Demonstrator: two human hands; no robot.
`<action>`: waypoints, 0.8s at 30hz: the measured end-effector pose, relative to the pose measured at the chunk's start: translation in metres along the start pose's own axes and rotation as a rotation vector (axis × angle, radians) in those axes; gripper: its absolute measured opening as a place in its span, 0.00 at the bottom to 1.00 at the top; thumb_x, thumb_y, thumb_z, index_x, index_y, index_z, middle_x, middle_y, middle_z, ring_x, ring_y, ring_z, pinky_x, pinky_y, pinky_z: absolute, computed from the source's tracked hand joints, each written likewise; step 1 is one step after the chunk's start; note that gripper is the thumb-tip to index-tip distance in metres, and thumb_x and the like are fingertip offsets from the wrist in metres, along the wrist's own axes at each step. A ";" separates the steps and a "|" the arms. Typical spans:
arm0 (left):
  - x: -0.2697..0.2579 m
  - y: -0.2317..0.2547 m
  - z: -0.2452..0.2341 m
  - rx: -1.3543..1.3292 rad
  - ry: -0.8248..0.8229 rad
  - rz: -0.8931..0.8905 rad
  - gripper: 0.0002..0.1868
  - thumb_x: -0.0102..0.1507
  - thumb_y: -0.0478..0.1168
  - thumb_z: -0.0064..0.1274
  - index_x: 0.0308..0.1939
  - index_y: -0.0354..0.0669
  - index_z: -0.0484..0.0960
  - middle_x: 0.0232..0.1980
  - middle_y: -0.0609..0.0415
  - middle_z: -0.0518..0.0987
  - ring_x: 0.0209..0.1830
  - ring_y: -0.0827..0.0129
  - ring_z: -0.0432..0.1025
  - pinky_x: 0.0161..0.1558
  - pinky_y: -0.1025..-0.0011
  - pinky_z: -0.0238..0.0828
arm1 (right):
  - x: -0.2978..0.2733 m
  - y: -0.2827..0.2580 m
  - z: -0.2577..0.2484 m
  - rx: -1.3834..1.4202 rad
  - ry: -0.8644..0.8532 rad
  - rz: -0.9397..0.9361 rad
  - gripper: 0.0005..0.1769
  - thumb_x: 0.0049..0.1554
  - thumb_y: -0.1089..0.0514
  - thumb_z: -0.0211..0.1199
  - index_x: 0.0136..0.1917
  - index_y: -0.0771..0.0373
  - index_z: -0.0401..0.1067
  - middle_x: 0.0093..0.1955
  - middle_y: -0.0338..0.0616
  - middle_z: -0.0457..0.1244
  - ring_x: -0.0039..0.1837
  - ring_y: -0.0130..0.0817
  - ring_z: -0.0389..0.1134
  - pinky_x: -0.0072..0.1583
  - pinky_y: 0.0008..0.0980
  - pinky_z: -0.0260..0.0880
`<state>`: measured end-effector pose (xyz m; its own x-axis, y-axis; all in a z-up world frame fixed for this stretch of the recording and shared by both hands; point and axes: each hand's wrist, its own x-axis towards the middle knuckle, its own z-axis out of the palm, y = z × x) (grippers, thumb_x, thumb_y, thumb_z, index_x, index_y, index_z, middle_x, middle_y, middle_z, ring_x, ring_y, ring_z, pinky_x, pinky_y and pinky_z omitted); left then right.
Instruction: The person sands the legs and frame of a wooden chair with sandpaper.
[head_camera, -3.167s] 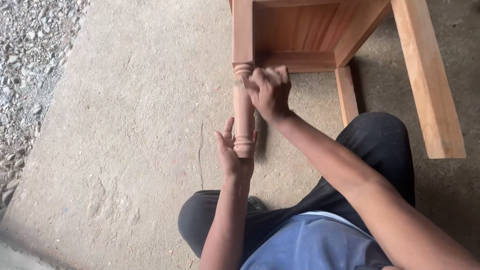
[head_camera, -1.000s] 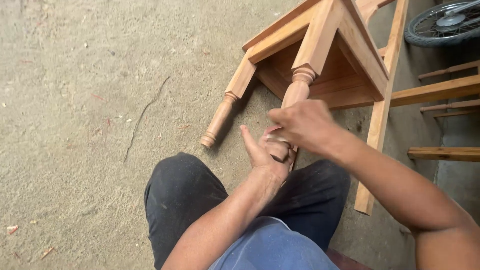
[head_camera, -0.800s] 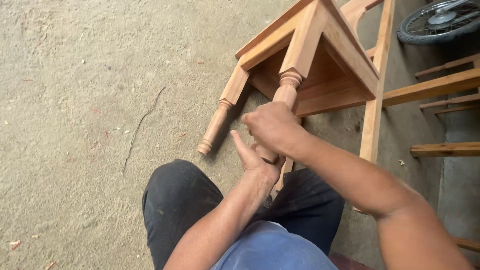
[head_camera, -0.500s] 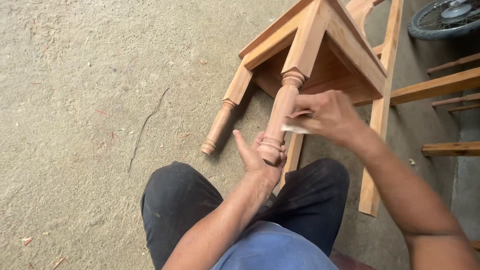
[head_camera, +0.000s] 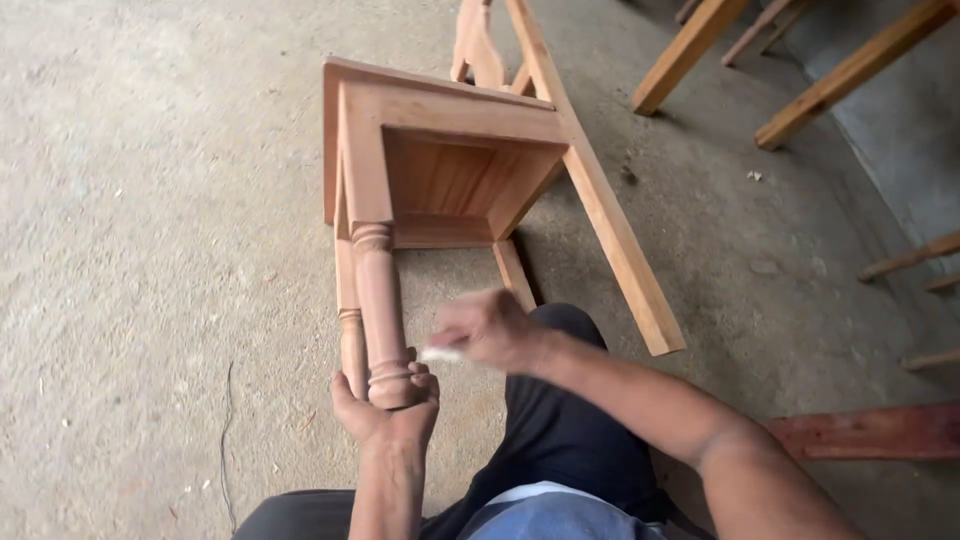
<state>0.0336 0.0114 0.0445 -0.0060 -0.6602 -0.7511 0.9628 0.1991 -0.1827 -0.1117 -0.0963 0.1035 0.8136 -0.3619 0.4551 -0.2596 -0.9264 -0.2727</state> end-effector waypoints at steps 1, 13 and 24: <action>0.010 0.004 -0.007 0.046 -0.003 0.001 0.40 0.65 0.71 0.27 0.57 0.41 0.75 0.43 0.47 0.77 0.35 0.63 0.71 0.31 0.67 0.71 | -0.019 0.028 -0.013 -0.010 0.041 0.181 0.19 0.56 0.51 0.74 0.31 0.57 0.68 0.27 0.37 0.61 0.31 0.30 0.64 0.34 0.35 0.65; 0.064 0.185 0.047 0.126 -0.033 0.177 0.32 0.69 0.55 0.41 0.62 0.26 0.72 0.45 0.44 0.75 0.34 0.68 0.69 0.27 0.77 0.66 | -0.128 0.091 -0.122 0.052 0.565 0.913 0.14 0.60 0.58 0.71 0.40 0.61 0.68 0.33 0.37 0.65 0.35 0.23 0.64 0.35 0.28 0.63; 0.095 0.146 0.042 0.071 -0.134 0.908 0.25 0.67 0.59 0.42 0.58 0.47 0.67 0.48 0.45 0.76 0.45 0.62 0.76 0.45 0.66 0.80 | 0.011 0.199 0.014 -0.348 0.312 0.354 0.18 0.66 0.46 0.65 0.40 0.57 0.68 0.32 0.47 0.67 0.34 0.44 0.69 0.35 0.43 0.66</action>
<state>0.1847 -0.0523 -0.0270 0.7875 -0.3510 -0.5066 0.5967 0.6400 0.4841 -0.1472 -0.2833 0.0417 0.4679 -0.6202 0.6295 -0.6862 -0.7039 -0.1834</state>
